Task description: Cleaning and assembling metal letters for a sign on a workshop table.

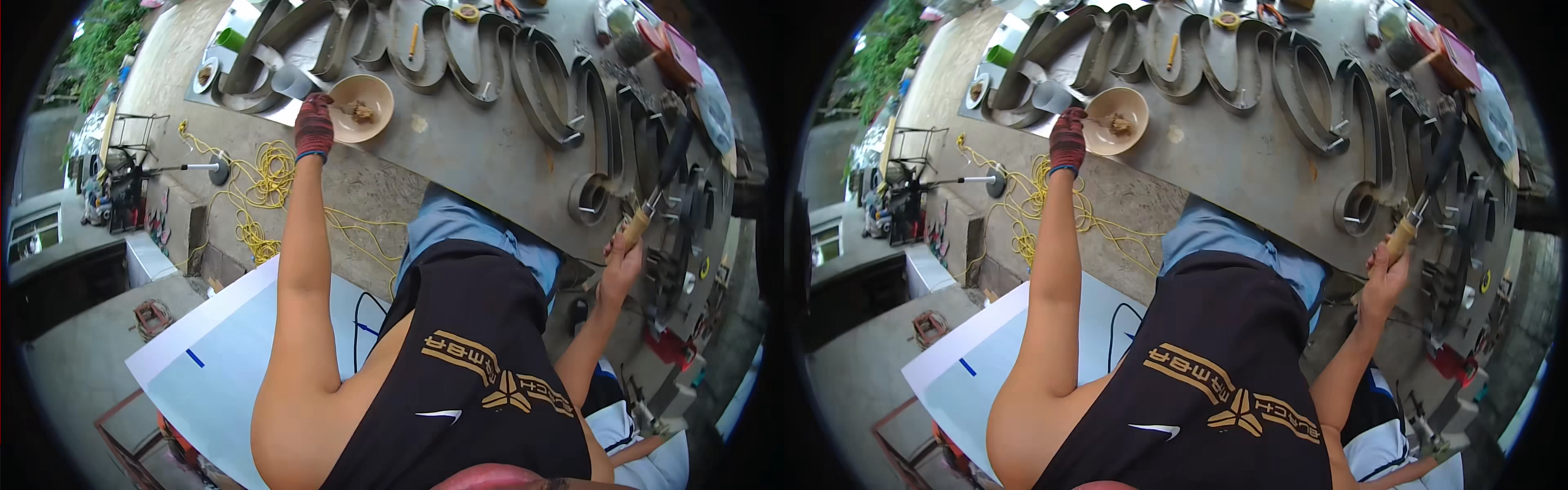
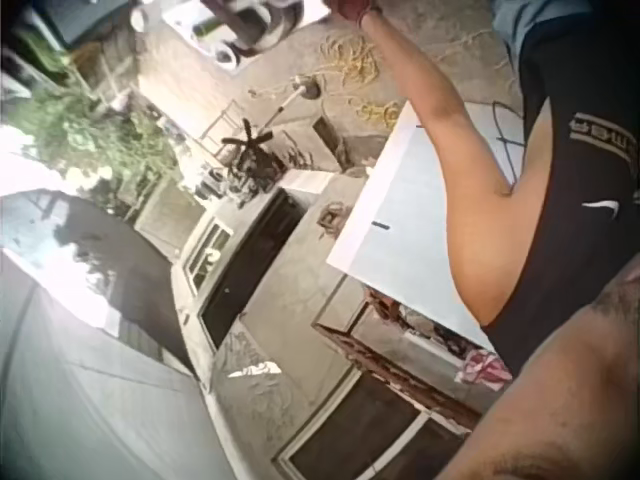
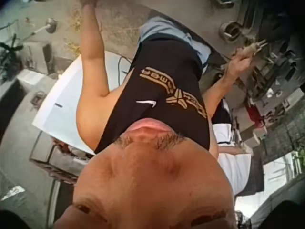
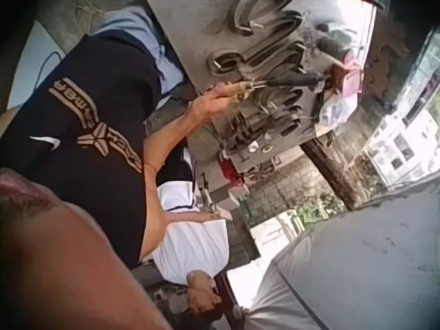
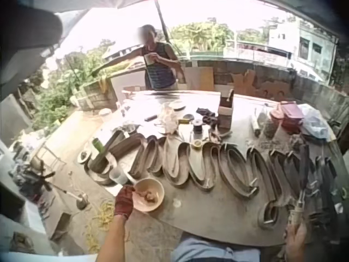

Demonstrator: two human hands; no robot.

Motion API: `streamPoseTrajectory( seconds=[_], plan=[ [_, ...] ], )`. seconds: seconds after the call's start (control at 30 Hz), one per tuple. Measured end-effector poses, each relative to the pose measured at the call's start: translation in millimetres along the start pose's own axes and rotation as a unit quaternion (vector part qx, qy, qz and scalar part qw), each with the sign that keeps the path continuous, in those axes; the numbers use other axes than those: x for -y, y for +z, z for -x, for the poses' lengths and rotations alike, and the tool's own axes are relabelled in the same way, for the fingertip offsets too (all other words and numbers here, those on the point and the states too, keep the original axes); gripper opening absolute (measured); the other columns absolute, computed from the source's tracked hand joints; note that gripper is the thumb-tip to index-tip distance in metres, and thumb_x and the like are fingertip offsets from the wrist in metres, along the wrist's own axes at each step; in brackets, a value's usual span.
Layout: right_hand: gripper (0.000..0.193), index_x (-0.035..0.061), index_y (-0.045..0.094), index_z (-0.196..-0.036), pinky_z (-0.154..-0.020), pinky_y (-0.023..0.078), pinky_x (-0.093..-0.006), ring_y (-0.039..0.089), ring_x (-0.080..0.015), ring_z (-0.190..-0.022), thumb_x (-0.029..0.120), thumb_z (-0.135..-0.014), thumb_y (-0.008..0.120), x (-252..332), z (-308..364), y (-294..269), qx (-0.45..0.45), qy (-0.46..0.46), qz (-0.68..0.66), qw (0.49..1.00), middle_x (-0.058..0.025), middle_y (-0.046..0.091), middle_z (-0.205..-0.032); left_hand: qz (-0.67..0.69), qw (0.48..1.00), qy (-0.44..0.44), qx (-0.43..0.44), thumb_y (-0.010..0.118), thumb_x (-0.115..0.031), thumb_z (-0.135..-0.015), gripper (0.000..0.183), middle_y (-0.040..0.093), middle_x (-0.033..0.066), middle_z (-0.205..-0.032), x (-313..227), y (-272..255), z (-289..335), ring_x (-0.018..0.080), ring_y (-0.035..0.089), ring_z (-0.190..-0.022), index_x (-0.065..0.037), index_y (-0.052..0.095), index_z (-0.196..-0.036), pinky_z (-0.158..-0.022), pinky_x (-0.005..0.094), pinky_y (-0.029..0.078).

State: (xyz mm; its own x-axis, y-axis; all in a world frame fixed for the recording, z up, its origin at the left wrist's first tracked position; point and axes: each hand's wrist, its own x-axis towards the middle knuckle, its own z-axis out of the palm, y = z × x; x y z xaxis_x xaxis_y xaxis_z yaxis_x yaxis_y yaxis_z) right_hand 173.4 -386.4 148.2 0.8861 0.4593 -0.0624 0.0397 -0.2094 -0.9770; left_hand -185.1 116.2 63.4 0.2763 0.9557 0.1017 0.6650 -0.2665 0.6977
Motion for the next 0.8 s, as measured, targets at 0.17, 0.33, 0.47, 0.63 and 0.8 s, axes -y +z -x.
streamPoseTrajectory(
  seconds=[0.17, 0.33, 0.47, 0.63, 0.8],
  plan=[
    [0.025, -0.0006, 0.054, -0.119, -0.066, 0.042, -0.0216, 0.049, -0.0068, -0.072, 0.018, -0.102, 0.058, 8.3, 4.4, 5.5, -0.007, 0.003, 0.039, 0.999, -0.0003, 0.051, -0.086, 0.048, 0.997, -0.062, 0.008, 0.045, -0.026, -0.104, 0.030, 0.070, 0.0111, -0.088, 1.7, 1.6, -4.7, 0.0236, 0.066, -0.083, -0.009, 0.069, -0.101, -0.080, 0.0371, 0.051],
    [0.025, -0.0009, 0.054, -0.120, -0.066, 0.041, -0.0215, 0.049, -0.0069, -0.072, 0.017, -0.102, 0.058, 10.9, 4.0, 6.8, -0.004, 0.018, 0.023, 1.000, -0.0004, 0.051, -0.085, 0.080, 0.994, -0.066, -0.015, 0.045, -0.024, -0.105, 0.030, 0.068, 0.0055, -0.084, 1.9, 4.1, 3.3, 0.0141, 0.061, -0.072, -0.006, 0.069, -0.101, -0.070, 0.0302, 0.051],
    [0.025, -0.0010, 0.054, -0.120, -0.066, 0.042, -0.0218, 0.049, -0.0070, -0.071, 0.017, -0.102, 0.058, 9.3, 2.7, 4.2, -0.003, 0.007, 0.039, 0.999, -0.0005, 0.051, -0.085, 0.133, 0.984, -0.098, -0.060, 0.044, -0.031, -0.104, 0.036, 0.069, 0.0067, -0.081, 10.6, 3.3, 11.7, 0.0153, 0.063, -0.072, -0.006, 0.070, -0.102, -0.067, 0.0291, 0.050],
    [0.024, -0.0009, 0.055, -0.119, -0.065, 0.042, -0.0220, 0.048, -0.0072, -0.071, 0.017, -0.103, 0.057, 9.2, 1.7, 1.8, -0.005, 0.007, 0.034, 0.999, -0.0007, 0.051, -0.085, 0.269, 0.942, -0.182, -0.089, 0.046, -0.032, -0.101, 0.035, 0.067, 0.0080, -0.074, 27.2, -3.9, 20.8, 0.0163, 0.065, -0.070, -0.006, 0.069, -0.103, -0.066, 0.0282, 0.051],
    [0.025, -0.0012, 0.054, -0.120, -0.065, 0.042, -0.0222, 0.048, -0.0076, -0.072, 0.017, -0.103, 0.057, 9.2, 0.8, 2.7, -0.003, 0.010, 0.016, 1.000, -0.0005, 0.050, -0.087, 0.402, 0.870, -0.252, -0.131, 0.048, -0.032, -0.100, 0.034, 0.067, 0.0088, -0.080, 34.9, -13.3, 17.1, 0.0197, 0.066, -0.067, -0.004, 0.067, -0.105, -0.066, 0.0298, 0.056]
  ],
)
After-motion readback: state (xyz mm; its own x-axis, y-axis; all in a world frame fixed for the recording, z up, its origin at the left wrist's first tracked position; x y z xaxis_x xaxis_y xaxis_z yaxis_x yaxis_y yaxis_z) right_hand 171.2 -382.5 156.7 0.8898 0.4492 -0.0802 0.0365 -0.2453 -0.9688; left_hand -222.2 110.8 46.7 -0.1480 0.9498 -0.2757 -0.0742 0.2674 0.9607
